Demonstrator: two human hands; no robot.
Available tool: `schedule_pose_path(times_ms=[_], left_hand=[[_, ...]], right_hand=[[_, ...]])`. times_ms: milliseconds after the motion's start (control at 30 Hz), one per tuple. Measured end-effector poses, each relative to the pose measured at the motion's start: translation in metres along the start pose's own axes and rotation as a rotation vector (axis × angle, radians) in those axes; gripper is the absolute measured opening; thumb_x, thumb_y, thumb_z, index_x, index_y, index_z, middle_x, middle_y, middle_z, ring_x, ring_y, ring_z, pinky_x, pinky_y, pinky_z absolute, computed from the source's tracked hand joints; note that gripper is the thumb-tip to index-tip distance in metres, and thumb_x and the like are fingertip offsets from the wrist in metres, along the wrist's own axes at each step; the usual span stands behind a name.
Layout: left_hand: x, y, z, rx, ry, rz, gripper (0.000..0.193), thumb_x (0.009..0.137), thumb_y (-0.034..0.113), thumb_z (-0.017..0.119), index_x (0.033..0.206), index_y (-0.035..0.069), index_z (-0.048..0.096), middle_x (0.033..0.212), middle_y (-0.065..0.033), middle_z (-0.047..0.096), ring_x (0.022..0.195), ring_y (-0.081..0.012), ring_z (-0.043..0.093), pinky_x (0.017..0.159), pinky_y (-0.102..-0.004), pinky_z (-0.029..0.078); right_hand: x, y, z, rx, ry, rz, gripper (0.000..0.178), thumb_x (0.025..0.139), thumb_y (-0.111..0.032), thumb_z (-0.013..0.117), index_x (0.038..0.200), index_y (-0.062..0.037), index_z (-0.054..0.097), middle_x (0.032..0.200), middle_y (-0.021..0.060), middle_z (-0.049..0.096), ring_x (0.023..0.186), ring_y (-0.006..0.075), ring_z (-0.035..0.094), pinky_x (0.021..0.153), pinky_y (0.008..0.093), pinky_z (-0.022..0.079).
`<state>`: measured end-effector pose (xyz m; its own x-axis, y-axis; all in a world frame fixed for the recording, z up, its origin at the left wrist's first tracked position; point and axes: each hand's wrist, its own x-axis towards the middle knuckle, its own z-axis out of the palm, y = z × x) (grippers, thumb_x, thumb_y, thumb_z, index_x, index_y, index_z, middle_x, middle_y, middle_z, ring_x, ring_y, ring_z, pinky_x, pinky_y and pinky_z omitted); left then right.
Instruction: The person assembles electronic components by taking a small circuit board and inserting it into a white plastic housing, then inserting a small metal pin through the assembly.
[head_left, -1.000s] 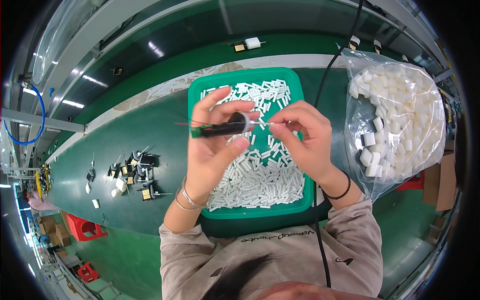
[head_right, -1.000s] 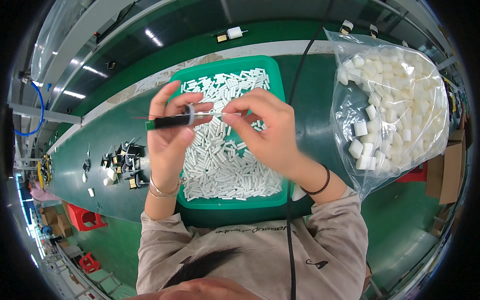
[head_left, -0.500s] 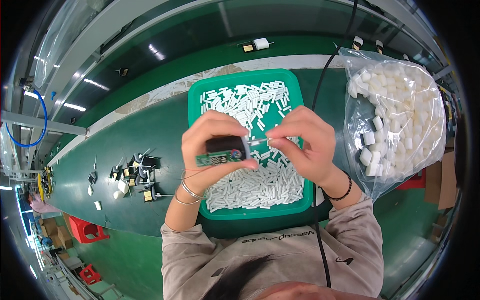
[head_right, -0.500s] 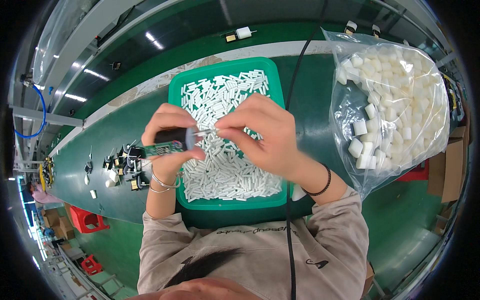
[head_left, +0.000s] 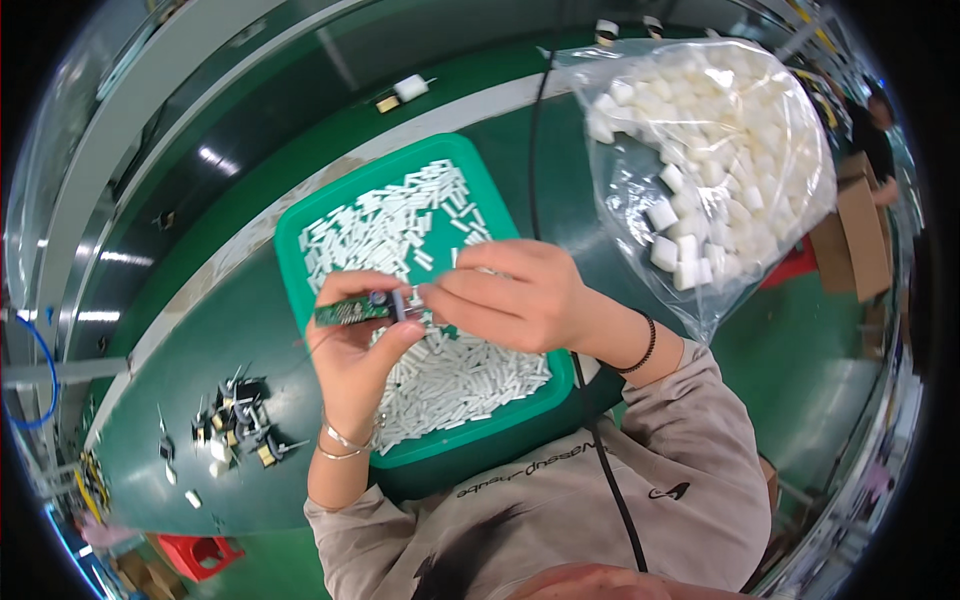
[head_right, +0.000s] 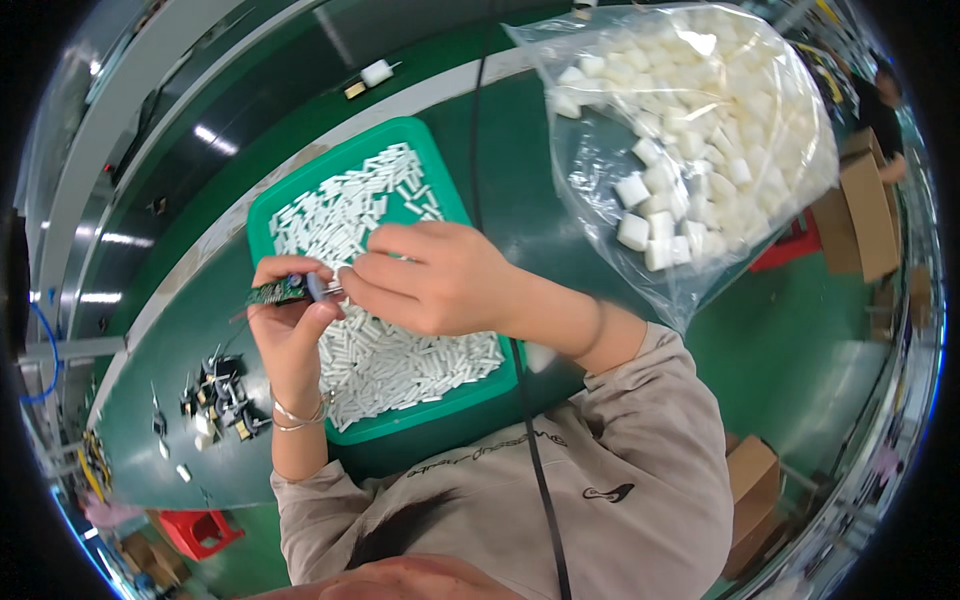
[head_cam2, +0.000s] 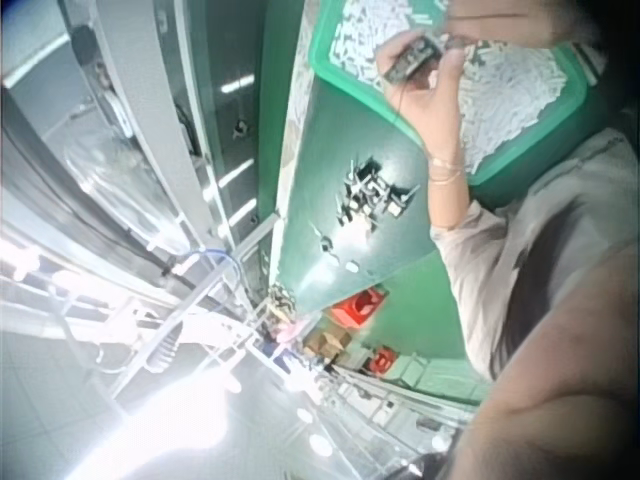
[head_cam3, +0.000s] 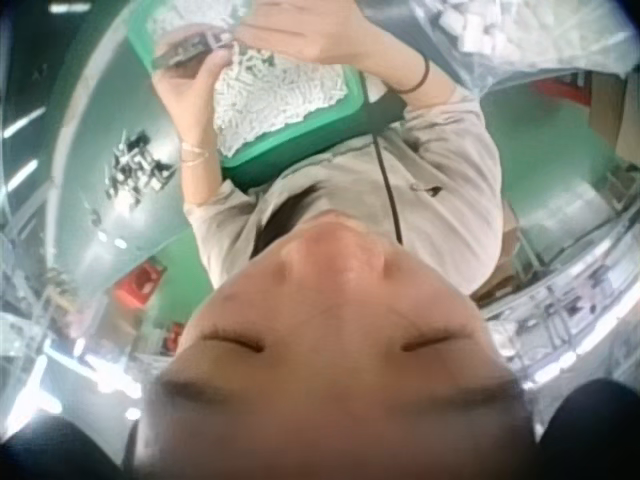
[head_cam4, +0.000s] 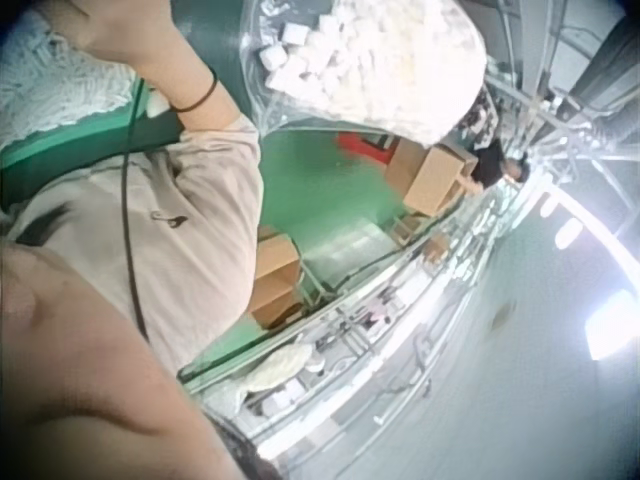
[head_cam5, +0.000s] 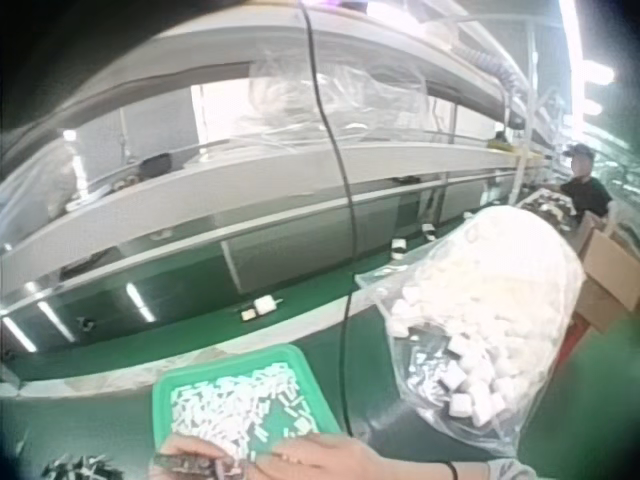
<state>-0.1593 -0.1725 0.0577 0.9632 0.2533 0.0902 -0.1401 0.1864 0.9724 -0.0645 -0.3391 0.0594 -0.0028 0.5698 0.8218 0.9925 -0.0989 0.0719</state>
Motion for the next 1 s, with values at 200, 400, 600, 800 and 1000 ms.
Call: schedule_pose_path(times_ms=[200, 400, 600, 800, 1000], left_hand=[[0.001, 0.002, -0.004, -0.001, 0.057, 0.087, 0.039, 0.059, -0.005, 0.073, 0.091, 0.001, 0.052, 0.091, -0.0103, 0.059, 0.076, -0.0118, 0.054, 0.073, -0.023, 0.044], [0.005, 0.006, -0.004, -0.013, 0.042, 0.097, 0.038, 0.059, -0.005, 0.072, 0.091, 0.001, 0.052, 0.092, -0.01, 0.059, 0.078, -0.0118, 0.054, 0.073, -0.0231, 0.045], [0.005, 0.004, -0.008, -0.064, 0.055, 0.114, 0.037, 0.06, -0.006, 0.071, 0.091, 0.002, 0.051, 0.093, -0.011, 0.059, 0.079, -0.0127, 0.055, 0.073, -0.0238, 0.046], [0.005, 0.002, -0.009, -0.175, 0.024, 0.098, 0.038, 0.059, -0.012, 0.067, 0.091, 0.001, 0.052, 0.1, -0.0143, 0.058, 0.09, -0.0184, 0.057, 0.075, -0.0269, 0.048], [0.005, 0.006, -0.011, -0.221, 0.086, 0.17, 0.038, 0.059, -0.012, 0.067, 0.091, 0.001, 0.052, 0.1, -0.0128, 0.056, 0.093, -0.02, 0.057, 0.077, -0.0299, 0.05]], right_hand=[[-0.06, 0.045, -0.068, -0.766, -0.504, 0.939, 0.018, 0.072, -0.025, 0.064, 0.075, -0.0073, 0.06, 0.075, 0.0057, 0.058, 0.069, 0.0224, 0.058, 0.055, 0.0319, 0.047], [-0.128, 0.062, -0.088, -0.919, -0.908, 1.039, 0.021, 0.071, -0.022, 0.065, 0.08, -0.0049, 0.058, 0.08, 0.0089, 0.058, 0.072, 0.0238, 0.059, 0.057, 0.0329, 0.048], [-0.094, 0.063, -0.082, -0.479, -0.609, 1.002, 0.022, 0.068, -0.01, 0.067, 0.088, -0.0046, 0.058, 0.085, 0.0075, 0.057, 0.073, 0.0223, 0.059, 0.058, 0.0301, 0.048], [-0.016, 0.032, -0.04, 0.682, 0.005, 1.012, 0.028, 0.068, 0.003, 0.065, 0.095, -0.0036, 0.061, 0.092, 0.0066, 0.057, 0.081, 0.0154, 0.058, 0.067, 0.0238, 0.049], [0.022, 0.01, -0.004, 0.72, 0.033, 0.77, 0.026, 0.061, 0.005, 0.07, 0.086, -0.0012, 0.063, 0.078, 0.0065, 0.06, 0.07, 0.0143, 0.06, 0.061, 0.0229, 0.049]])
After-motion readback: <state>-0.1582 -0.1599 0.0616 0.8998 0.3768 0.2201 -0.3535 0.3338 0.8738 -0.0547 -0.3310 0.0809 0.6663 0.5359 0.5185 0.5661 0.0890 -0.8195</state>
